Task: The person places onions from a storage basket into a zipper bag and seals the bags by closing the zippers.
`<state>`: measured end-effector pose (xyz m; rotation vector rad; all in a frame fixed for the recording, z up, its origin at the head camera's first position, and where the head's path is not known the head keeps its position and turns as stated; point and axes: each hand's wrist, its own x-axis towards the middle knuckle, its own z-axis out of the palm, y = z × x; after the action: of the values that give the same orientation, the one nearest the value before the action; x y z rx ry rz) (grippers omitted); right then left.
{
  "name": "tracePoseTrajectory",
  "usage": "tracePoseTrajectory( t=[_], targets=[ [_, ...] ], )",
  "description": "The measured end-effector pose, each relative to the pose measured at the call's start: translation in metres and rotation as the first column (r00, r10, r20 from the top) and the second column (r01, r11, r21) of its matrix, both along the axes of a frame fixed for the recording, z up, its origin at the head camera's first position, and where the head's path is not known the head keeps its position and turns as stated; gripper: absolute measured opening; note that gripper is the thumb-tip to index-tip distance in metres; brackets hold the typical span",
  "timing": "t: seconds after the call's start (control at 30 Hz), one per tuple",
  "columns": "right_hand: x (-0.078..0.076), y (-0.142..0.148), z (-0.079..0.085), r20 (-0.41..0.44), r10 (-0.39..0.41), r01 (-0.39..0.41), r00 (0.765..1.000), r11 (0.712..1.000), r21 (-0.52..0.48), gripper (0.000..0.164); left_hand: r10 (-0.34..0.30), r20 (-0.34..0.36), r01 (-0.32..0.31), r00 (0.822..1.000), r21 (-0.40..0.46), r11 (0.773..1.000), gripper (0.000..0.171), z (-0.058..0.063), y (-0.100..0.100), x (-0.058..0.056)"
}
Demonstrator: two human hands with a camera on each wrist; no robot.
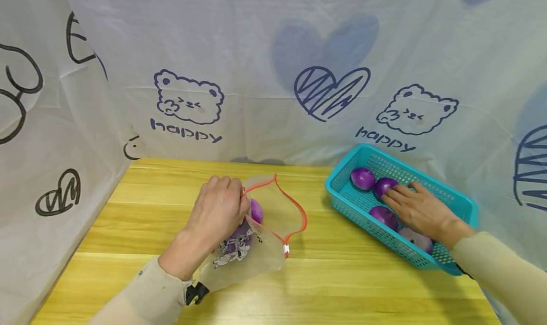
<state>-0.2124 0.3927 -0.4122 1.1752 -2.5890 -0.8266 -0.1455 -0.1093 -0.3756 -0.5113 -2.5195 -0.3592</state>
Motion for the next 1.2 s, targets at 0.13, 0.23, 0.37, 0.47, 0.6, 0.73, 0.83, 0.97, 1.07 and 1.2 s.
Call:
tracePoseTrajectory(
  t=[0.13,0.23,0.37,0.47,0.6,0.73,0.83,0.97,1.07,1.2],
  targets=[
    [-0.001,-0.002,-0.004,0.001,0.009,-0.009,1.000,1.000,0.014,0.060,0.002,0.008,-0.002,1.000,0.003,1.000,0.021,-0.001,-0.001,0.000],
    [-0.003,-0.004,-0.007,-0.003,0.019,-0.019,1.000,1.000,0.009,0.058,0.001,0.014,-0.001,1.000,0.004,1.000,0.022,-0.002,-0.001,0.000],
    [-0.010,-0.009,-0.010,-0.028,0.056,-0.057,0.998,0.998,-0.030,0.062,0.002,0.019,-0.002,1.000,0.007,1.000,0.022,-0.002,-0.002,0.000],
    [-0.018,-0.017,-0.013,-0.057,0.079,-0.084,0.995,0.994,-0.077,0.059,0.000,0.018,0.000,1.000,0.009,1.000,0.023,-0.003,-0.002,0.000],
    [-0.029,-0.031,-0.017,-0.095,0.042,-0.052,0.995,0.994,-0.098,0.047,-0.008,0.019,0.008,1.000,0.013,1.000,0.023,-0.003,-0.002,0.000],
    [-0.037,-0.040,-0.016,-0.108,-0.044,0.033,0.993,0.994,-0.106,0.033,-0.009,0.031,0.009,0.999,0.016,1.000,0.024,-0.003,-0.002,0.000],
    [-0.039,-0.040,-0.012,-0.091,-0.062,0.049,0.994,0.989,-0.142,0.033,-0.006,0.048,0.005,0.999,0.019,1.000,0.024,-0.003,-0.002,0.000],
    [-0.039,-0.032,-0.010,-0.056,0.017,-0.028,0.998,0.980,-0.196,0.039,0.001,0.066,-0.002,0.998,0.021,1.000,0.025,-0.003,-0.003,0.000],
    [-0.038,-0.023,-0.010,-0.030,0.076,-0.080,0.997,0.978,-0.191,0.044,0.003,0.069,-0.004,0.998,0.021,1.000,0.025,-0.003,-0.003,0.001],
    [-0.037,-0.015,-0.010,0.009,0.077,-0.075,0.997,0.989,-0.131,0.058,0.000,0.067,-0.002,0.998,0.021,1.000,0.024,-0.003,-0.003,0.001]
  ],
)
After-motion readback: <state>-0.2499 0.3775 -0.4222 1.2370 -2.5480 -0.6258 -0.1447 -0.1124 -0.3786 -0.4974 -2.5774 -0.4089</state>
